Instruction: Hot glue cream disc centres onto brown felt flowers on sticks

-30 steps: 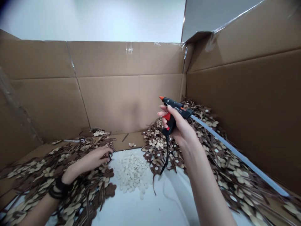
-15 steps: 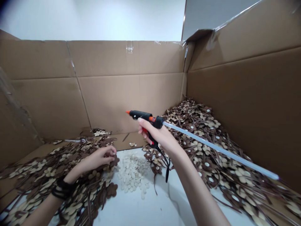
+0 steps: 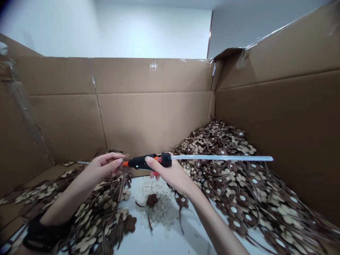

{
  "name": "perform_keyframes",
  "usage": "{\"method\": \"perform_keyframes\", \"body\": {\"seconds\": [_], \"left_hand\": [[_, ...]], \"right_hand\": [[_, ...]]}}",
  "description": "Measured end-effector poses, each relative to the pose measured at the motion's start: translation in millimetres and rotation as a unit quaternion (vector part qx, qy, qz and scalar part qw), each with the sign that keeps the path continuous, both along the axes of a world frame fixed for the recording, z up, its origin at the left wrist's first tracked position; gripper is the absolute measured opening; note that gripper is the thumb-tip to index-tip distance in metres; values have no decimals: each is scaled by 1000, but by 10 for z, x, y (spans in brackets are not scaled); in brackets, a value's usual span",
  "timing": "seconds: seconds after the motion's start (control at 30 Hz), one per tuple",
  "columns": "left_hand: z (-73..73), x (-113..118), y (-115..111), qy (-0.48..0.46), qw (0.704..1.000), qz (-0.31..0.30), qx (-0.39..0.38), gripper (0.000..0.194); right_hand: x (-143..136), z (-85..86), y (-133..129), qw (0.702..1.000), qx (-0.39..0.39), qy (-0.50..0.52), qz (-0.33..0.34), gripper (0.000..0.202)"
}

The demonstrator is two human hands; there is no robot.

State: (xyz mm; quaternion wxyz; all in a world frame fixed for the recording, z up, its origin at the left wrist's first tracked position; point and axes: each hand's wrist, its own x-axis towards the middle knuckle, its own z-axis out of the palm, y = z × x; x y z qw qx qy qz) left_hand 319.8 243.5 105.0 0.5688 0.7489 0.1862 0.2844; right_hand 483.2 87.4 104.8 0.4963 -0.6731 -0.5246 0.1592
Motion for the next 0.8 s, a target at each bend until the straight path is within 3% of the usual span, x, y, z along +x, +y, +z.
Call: {"method": "perform_keyframes", "body": {"seconds": [0.3,0.8], "left_hand": [[103,-98,-172,-12,999,20,29,31],[107,-108,-216,-3,999,24,31,33]], "right_hand": [[31,-33,-49,1000,13,2,-17,70],[26,-28,-84,998,1,-20,-66,66]]}}
